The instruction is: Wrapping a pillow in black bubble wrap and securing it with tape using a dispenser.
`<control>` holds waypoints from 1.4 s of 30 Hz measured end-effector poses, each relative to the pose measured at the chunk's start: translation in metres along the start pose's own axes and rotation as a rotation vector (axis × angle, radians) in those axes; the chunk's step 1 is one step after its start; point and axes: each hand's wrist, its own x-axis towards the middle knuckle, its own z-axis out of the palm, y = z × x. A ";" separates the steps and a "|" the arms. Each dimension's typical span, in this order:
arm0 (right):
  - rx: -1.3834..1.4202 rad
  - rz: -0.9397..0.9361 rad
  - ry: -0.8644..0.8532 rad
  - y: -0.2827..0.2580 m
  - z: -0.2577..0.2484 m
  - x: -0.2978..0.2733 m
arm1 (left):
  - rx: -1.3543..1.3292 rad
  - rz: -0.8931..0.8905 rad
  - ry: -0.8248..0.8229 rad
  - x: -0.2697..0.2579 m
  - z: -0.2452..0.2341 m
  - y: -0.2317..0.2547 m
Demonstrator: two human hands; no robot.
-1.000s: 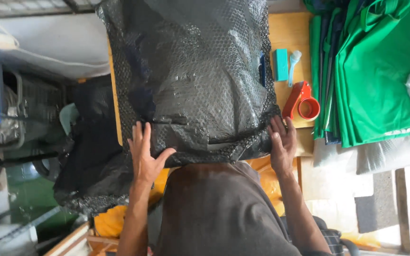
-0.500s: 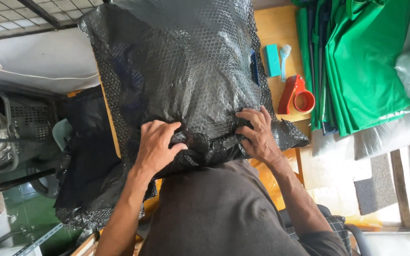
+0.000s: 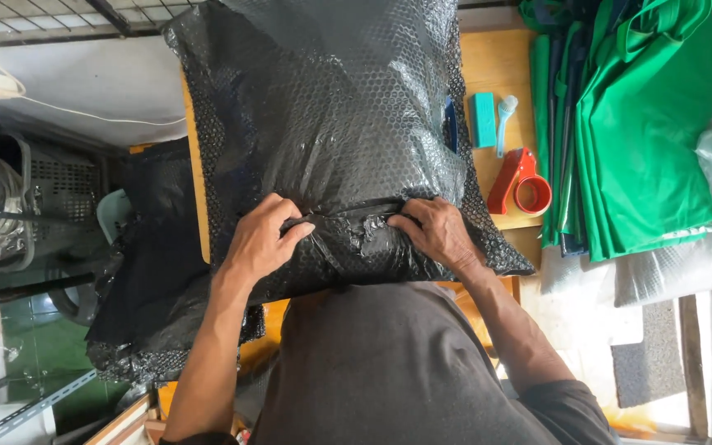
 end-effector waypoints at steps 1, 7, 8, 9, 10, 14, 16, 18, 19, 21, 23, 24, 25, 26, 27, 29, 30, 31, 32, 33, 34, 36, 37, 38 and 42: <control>0.000 -0.005 -0.001 0.005 0.005 -0.002 | 0.000 -0.001 0.005 -0.002 0.013 -0.004; -0.013 0.060 0.030 0.008 0.010 0.000 | 0.314 0.396 0.653 -0.003 0.083 0.024; -0.037 0.055 0.038 0.009 0.013 0.000 | 0.286 0.544 0.600 -0.003 0.084 0.045; -0.060 0.050 0.042 0.010 0.016 -0.001 | 0.254 0.687 0.545 -0.004 0.087 0.067; -0.061 0.054 0.041 0.022 0.022 -0.006 | 0.250 0.687 0.542 0.002 0.094 0.065; -0.138 0.056 0.007 0.034 0.009 -0.006 | 0.350 0.656 0.269 0.021 0.108 0.060; -0.153 0.029 0.016 0.035 -0.009 -0.003 | 0.402 0.647 0.276 0.025 0.108 0.059; -0.227 -0.032 0.090 0.048 -0.018 -0.005 | 0.441 0.597 0.264 0.023 0.107 0.059; -0.231 -0.027 0.097 0.061 -0.021 -0.008 | 0.440 0.606 0.263 0.024 0.106 0.057; -0.400 0.104 0.137 0.085 -0.025 -0.017 | 0.471 0.599 0.265 0.023 0.107 0.055; -0.389 0.218 0.188 0.120 -0.023 -0.029 | 0.468 0.599 0.259 0.024 0.108 0.055; -0.375 0.324 0.240 0.138 -0.023 -0.034 | 0.468 0.596 0.259 0.026 0.107 0.055; -0.375 0.319 0.242 0.135 -0.027 -0.034 | 0.471 0.595 0.264 0.027 0.109 0.056; -0.300 0.299 0.292 0.131 -0.031 -0.035 | 0.477 0.604 0.262 0.028 0.110 0.057; -0.221 0.278 0.338 0.127 -0.033 -0.035 | 0.485 0.609 0.260 0.028 0.110 0.057; -0.172 0.214 0.331 0.075 -0.042 -0.008 | 0.485 0.603 0.258 0.028 0.113 0.058; -0.125 0.156 0.324 0.049 -0.047 0.003 | 0.481 0.600 0.252 0.028 0.115 0.059; -0.123 0.155 0.323 0.032 -0.043 0.015 | 0.483 0.599 0.251 0.028 0.116 0.059; -0.154 0.056 0.245 0.014 -0.038 0.027 | 0.486 0.597 0.245 0.028 0.117 0.059; -0.184 -0.044 0.170 -0.005 -0.034 0.039 | 0.488 0.599 0.239 0.028 0.117 0.058; -0.184 -0.044 0.172 -0.014 -0.025 0.052 | 0.490 0.600 0.239 0.028 0.125 0.051; -0.277 -0.049 -0.062 -0.031 -0.007 0.077 | 0.494 0.603 0.235 0.029 0.141 0.037; -0.276 -0.055 -0.060 -0.028 0.003 0.089 | 0.498 0.600 0.239 0.028 0.137 0.042; -0.321 -0.006 -0.120 -0.026 0.012 0.100 | 0.495 0.588 0.225 0.028 0.133 0.046; -0.417 0.072 -0.152 -0.030 0.024 0.154 | 0.494 0.566 0.232 0.025 0.118 0.059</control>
